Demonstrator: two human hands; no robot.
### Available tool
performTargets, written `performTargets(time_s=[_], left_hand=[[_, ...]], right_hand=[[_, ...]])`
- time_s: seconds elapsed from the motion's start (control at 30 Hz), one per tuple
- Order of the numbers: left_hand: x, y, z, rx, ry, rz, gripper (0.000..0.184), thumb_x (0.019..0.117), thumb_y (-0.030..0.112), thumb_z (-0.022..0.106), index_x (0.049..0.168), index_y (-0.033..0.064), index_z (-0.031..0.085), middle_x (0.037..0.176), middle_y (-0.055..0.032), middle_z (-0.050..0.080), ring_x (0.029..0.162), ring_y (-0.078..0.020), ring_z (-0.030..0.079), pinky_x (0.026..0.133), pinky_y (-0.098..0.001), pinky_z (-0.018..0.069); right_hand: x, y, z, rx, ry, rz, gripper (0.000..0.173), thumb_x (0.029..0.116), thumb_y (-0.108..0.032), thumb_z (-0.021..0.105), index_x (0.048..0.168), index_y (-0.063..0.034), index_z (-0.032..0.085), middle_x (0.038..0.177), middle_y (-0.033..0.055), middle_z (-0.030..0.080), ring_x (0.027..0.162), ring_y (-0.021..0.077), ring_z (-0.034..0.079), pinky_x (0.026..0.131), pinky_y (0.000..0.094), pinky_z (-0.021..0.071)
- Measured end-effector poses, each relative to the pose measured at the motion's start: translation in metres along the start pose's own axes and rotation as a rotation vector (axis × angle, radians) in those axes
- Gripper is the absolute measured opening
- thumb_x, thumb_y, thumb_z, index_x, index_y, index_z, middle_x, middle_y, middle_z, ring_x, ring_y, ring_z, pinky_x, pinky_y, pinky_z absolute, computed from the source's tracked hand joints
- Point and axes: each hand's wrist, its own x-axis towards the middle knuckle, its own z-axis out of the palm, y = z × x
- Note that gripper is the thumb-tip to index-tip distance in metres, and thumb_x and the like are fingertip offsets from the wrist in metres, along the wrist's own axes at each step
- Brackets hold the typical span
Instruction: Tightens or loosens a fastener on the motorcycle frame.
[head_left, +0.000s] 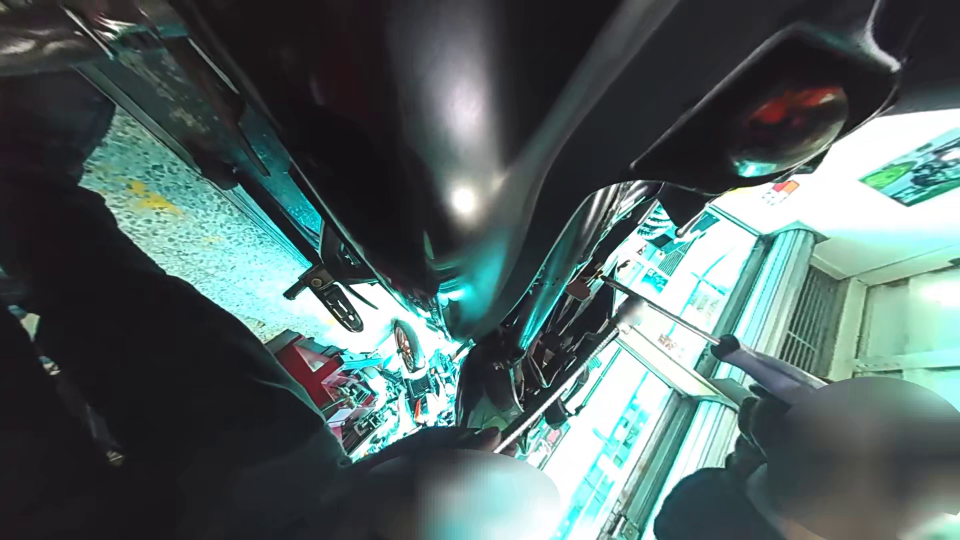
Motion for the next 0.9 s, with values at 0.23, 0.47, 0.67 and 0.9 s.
performTargets(time_s=[0.23, 0.47, 0.67, 0.9], left_hand=[[0.013, 0.022, 0.002, 0.058, -0.027, -0.039, 0.048, 0.1098, 0.036, 0.043, 0.126, -0.0015, 0.068, 0.102, -0.0087, 0.072, 0.078, -0.0051, 0.063, 0.074, -0.023, 0.0547], [0.004, 0.011, -0.005, 0.057, -0.008, -0.038, 0.048, 0.1098, 0.036, 0.043, 0.124, -0.0017, 0.068, 0.102, -0.0094, 0.072, 0.079, -0.0072, 0.063, 0.074, -0.0241, 0.0541], [0.033, 0.034, 0.011, 0.061, -0.032, 0.036, 0.042, 0.1113, 0.032, 0.043, 0.127, 0.0013, 0.067, 0.102, -0.0081, 0.072, 0.085, -0.0047, 0.066, 0.081, -0.023, 0.0567], [0.04, 0.034, 0.009, 0.101, -0.045, 0.05, 0.039, 0.1114, 0.03, 0.044, 0.131, 0.0054, 0.067, 0.106, -0.0062, 0.073, 0.087, -0.0031, 0.066, 0.081, -0.0207, 0.0567]], right_hand=[[-0.002, -0.026, 0.011, -0.216, 0.056, -0.023, 0.021, 0.1025, -0.032, 0.064, 0.115, -0.0213, 0.05, 0.1, -0.011, 0.062, 0.086, 0.0016, 0.064, 0.073, 0.0235, 0.0578], [-0.006, -0.033, 0.014, -0.218, 0.069, -0.011, 0.024, 0.1003, -0.033, 0.067, 0.116, -0.0244, 0.052, 0.099, -0.0124, 0.065, 0.083, 0.0026, 0.066, 0.071, 0.0232, 0.058], [0.002, -0.039, 0.019, -0.209, 0.031, 0.0, 0.02, 0.1015, -0.033, 0.065, 0.113, -0.0225, 0.052, 0.101, -0.0134, 0.066, 0.09, 0.001, 0.068, 0.078, 0.0224, 0.0592], [-0.008, -0.028, 0.018, -0.072, 0.111, 0.094, 0.02, 0.1011, -0.023, 0.067, 0.114, -0.0183, 0.052, 0.099, -0.0084, 0.066, 0.072, 0.0039, 0.065, 0.058, 0.0209, 0.0578]])
